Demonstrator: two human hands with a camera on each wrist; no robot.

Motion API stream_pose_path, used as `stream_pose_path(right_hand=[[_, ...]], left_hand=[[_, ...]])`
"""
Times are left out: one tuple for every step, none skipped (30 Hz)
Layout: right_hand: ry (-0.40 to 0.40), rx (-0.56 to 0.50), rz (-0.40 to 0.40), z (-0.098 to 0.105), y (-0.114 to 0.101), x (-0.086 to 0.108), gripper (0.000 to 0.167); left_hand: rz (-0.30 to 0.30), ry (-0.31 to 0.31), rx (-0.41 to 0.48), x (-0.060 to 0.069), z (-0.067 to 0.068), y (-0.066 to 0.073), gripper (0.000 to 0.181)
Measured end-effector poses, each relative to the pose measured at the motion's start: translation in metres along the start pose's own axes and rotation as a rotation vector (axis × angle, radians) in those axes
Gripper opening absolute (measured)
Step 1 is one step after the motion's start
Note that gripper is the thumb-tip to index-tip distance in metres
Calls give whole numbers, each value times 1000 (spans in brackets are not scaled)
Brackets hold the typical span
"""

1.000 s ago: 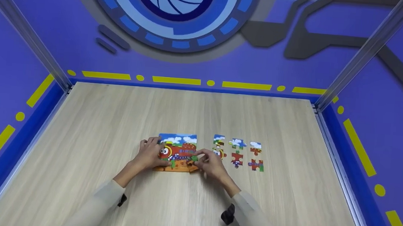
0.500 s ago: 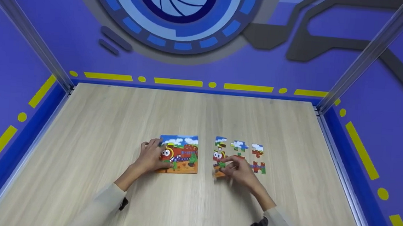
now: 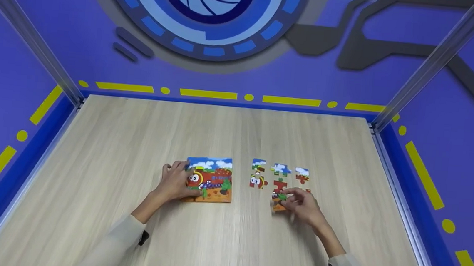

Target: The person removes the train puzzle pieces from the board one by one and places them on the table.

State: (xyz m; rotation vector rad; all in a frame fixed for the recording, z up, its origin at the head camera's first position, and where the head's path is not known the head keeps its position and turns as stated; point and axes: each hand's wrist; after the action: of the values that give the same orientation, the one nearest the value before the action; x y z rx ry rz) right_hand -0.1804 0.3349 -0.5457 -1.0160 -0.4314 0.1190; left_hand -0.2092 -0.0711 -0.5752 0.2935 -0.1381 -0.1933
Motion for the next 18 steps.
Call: stream_pose_path(right_hand=[[14,4,-10,1,1,1,39],[28,8,-18,2,2,1,39],[32,11,-25,3,3,2,39],[38,12,-34,4,4,3,40],[42,16,-35,5,5,4,40],[49,11,-41,6,6,5,40],[53,10,-43,7,7,6,40],[55,9,-42,7,7,6,40],[55,6,-44,8,8,7,40],[56,2,-46,9,8,8,40],[52,-2,-43,10,8,8,41],[54,-9,-49,11,9,9,42],[51,-12,-49,13,9,9,43],[53,-18,-54,14,10,10,44],[53,-21,-58,16,11,11,44],[57,-20,-62,18,12,12,45],[60,-17,-63,20,14,13,45],[65,-16,-70,22,15,15,44]], left_hand=[[0,-2,9,0,0,0,84],[-1,-1,15,0,1,0,85],[-1,1,20,0,1,0,85],[-3,1,22,0,1,0,85],[-6,2,22,0,1,0,85],[-10,6,18,0,1,1,85],[-14,11,15,0,1,1,85],[-17,17,13,0,0,1,84],[-18,25,10,0,0,0,84],[-17,29,7,0,0,0,83],[-14,32,4,1,0,0,83],[-10,33,0,1,0,0,83],[-6,34,1,0,0,-1,82],[-3,34,0,0,0,-1,82],[-1,32,-1,0,0,-1,82],[0,27,-1,0,0,0,82],[-2,25,0,0,0,0,82],[-4,24,0,-1,-1,1,81]])
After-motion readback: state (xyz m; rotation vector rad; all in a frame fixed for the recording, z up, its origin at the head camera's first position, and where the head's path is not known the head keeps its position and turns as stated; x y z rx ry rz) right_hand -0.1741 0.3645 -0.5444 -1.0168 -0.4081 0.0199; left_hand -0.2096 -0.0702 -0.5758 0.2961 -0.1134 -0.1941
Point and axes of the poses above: each hand's wrist, its own x-axis away from the middle knuckle, its own z-axis out of the back of the hand, y = z × x, and after that the axes turned 3 degrees about -y, right-handed
